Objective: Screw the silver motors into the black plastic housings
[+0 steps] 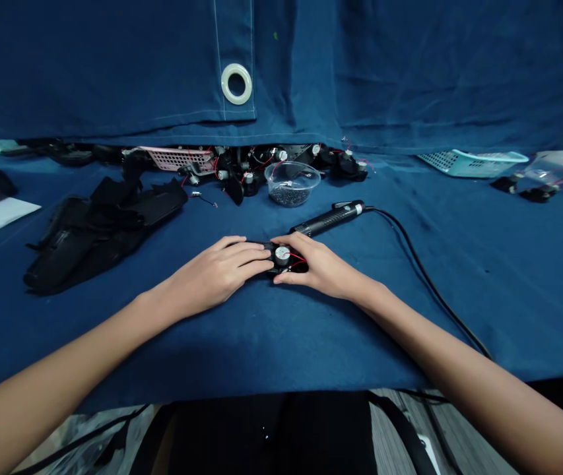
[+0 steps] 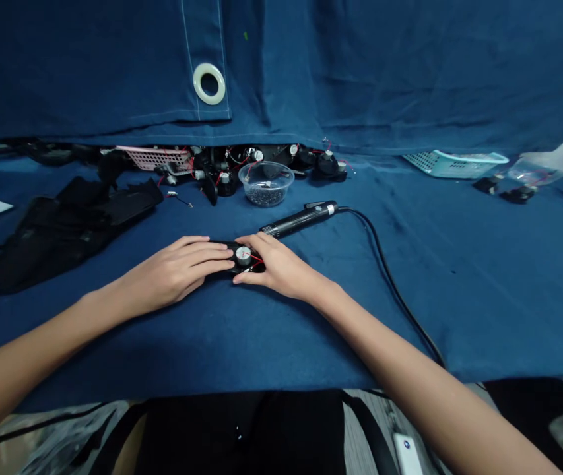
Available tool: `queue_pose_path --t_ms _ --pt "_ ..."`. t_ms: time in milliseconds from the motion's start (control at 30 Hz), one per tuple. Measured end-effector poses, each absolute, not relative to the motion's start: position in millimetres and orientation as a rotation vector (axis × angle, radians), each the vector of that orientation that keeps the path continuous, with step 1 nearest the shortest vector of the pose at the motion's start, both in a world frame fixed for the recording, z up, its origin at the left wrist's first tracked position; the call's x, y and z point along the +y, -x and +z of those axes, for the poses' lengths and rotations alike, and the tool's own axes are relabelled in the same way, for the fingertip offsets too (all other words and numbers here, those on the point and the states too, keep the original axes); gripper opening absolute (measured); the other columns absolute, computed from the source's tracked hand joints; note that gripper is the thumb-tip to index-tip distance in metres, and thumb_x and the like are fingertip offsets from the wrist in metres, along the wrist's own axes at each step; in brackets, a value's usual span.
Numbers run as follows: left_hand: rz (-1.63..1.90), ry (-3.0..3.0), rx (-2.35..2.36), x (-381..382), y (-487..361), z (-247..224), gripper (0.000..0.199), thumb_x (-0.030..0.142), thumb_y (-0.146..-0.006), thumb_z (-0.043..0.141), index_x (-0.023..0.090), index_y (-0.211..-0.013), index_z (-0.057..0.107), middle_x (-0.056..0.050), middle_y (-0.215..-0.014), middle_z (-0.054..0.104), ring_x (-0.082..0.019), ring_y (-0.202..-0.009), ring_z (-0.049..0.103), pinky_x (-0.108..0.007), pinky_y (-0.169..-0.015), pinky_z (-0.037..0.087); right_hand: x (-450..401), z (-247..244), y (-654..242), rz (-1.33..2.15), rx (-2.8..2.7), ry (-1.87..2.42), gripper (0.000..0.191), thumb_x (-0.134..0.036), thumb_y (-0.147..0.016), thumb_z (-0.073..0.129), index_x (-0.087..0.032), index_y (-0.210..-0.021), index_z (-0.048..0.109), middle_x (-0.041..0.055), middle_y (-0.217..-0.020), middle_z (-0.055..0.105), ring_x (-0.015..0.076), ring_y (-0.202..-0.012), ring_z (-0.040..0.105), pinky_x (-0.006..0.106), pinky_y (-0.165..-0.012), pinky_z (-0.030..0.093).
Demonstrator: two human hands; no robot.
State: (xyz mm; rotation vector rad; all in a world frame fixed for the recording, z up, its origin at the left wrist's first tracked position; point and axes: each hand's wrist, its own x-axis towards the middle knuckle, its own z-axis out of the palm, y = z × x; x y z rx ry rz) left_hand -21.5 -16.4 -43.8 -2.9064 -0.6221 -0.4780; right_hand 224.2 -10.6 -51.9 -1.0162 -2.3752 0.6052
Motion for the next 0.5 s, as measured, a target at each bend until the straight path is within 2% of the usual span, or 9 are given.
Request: queue_pose_path --t_ms 100,167,300,400,500 --pt "-0.484 2.923 -0.625 -16.4 23.0 -43.6 0.042 0.005 -0.091 0.042 0.018 -0.13 0.051 -0.008 -0.132 0.058 -0.019 -0.127 0.05 -0.044 -0.11 0.036 -10.5 -51.4 -225.2 0.708 -2.336 1.09 0.072 -0.05 -0.074 0.071 -0.017 -0.132 0.044 0.009 -0.125 0.056 0.021 -0.112 0.056 0.037 -0.098 0.045" --pt "-0.49 2.935 -0.636 -15.8 23.8 -43.8 0.045 0.004 -0.089 0.044 0.019 -0.13 0.051 -0.007 -0.132 0.058 -0.019 -0.127 0.05 -0.044 -0.11 0.036 -8.5 -51.8 -225.9 0.719 -2.336 1.13 0.071 -0.05 -0.072 0.073 -0.016 -0.128 0.047 0.0092 -0.119 0.058 0.0209 -0.104 0.058 0.037 -0.093 0.048" --pt "-0.482 2.947 -0.65 -16.0 23.7 -42.5 0.046 0.005 -0.088 0.047 0.021 -0.131 0.051 -0.007 -0.132 0.058 -0.019 -0.126 0.05 -0.044 -0.11 0.035 -5.2 -52.7 -224.9 0.519 -2.466 1.099 0.067 -0.056 -0.071 0.07 -0.014 -0.12 0.054 0.0108 -0.109 0.057 0.0244 -0.102 0.055 0.041 -0.091 0.047" --pt "-0.461 2.949 -0.686 -20.2 20.4 -34.5 0.037 0.015 -0.091 0.048 0.02 -0.127 0.054 -0.007 -0.129 0.06 -0.021 -0.123 0.051 -0.043 -0.11 0.034 -7.0 -48.5 -224.3 0.505 -2.505 1.1 0.068 -0.061 -0.072 0.066 -0.014 -0.12 0.056 0.0112 -0.106 0.055 0.0256 -0.105 0.052 0.043 -0.094 0.045" --pt "-0.44 2.969 -0.759 -24.4 13.1 -19.9 0.03 0.028 -0.092 0.049 0.018 -0.119 0.059 -0.008 -0.12 0.063 -0.022 -0.116 0.054 -0.041 -0.104 0.037 -7.6 -36.5 -231.4 0.738 -2.416 1.145 0.075 -0.063 -0.068 0.068 -0.016 -0.124 0.053 0.0111 -0.113 0.056 0.0242 -0.108 0.054 0.042 -0.096 0.045"
